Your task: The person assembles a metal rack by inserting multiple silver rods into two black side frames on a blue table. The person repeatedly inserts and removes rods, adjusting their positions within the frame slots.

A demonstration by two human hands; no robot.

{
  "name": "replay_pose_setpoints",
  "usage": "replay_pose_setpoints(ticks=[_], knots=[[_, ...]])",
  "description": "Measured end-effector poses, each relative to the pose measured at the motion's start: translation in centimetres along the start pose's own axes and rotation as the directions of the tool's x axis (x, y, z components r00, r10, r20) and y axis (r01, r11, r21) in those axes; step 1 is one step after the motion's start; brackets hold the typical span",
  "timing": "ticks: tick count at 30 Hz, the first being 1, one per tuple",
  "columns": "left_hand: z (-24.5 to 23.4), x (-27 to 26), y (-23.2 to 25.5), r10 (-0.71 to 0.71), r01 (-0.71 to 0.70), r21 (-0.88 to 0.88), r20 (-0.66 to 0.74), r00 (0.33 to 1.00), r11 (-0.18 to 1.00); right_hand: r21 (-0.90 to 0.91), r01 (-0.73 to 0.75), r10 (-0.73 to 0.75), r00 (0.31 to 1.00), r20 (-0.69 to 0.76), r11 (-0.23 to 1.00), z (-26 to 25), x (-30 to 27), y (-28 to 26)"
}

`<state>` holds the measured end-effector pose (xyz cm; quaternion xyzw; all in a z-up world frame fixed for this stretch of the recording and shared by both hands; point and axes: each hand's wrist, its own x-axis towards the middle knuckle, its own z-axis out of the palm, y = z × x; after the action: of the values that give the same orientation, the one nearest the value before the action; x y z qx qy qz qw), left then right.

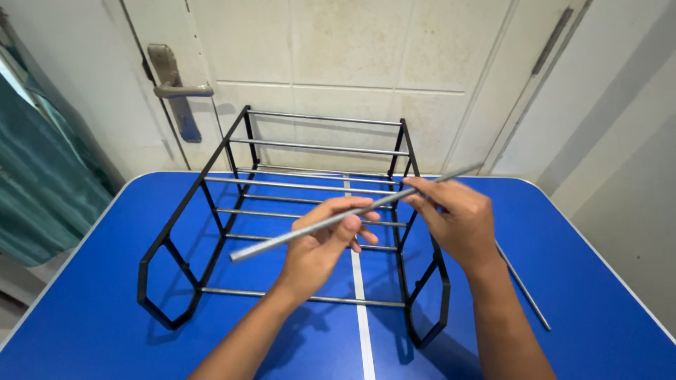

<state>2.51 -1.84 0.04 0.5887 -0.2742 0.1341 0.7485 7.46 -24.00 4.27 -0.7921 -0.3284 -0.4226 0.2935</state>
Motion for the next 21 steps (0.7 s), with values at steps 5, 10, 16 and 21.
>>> replay_pose_setpoints(ticks=[5,10,16,21], knots=[[0.3,0.3,0.2,-0.049,0.048,0.015,0.035,0.998,0.999,-0.094,0.103,-0.114,0.987,-0.117,0.99,-1.2,0.2,1.7],[-0.6,1.2,-0.6,-0.202,0.188,0.14,0.092,0.975,0.972,-0.039,-0.004,-0.002,0.988,-0.151,0.999,-2.8,-0.2,4.9],[-1.2,1.3,-1.6,-0.387,0.211,0.607,0.174,0.905,0.766,0.018,-0.501,0.493,0.843,-0.215,0.865,-4.7,-2.5,12.7],[-2.0,0.9,-3.0,-0.57,0.116,0.832,0.263,0.778,0.542,-0.169,-0.58,0.586,0.81,-0.017,0.797,-4.4,-8.2,26.1]])
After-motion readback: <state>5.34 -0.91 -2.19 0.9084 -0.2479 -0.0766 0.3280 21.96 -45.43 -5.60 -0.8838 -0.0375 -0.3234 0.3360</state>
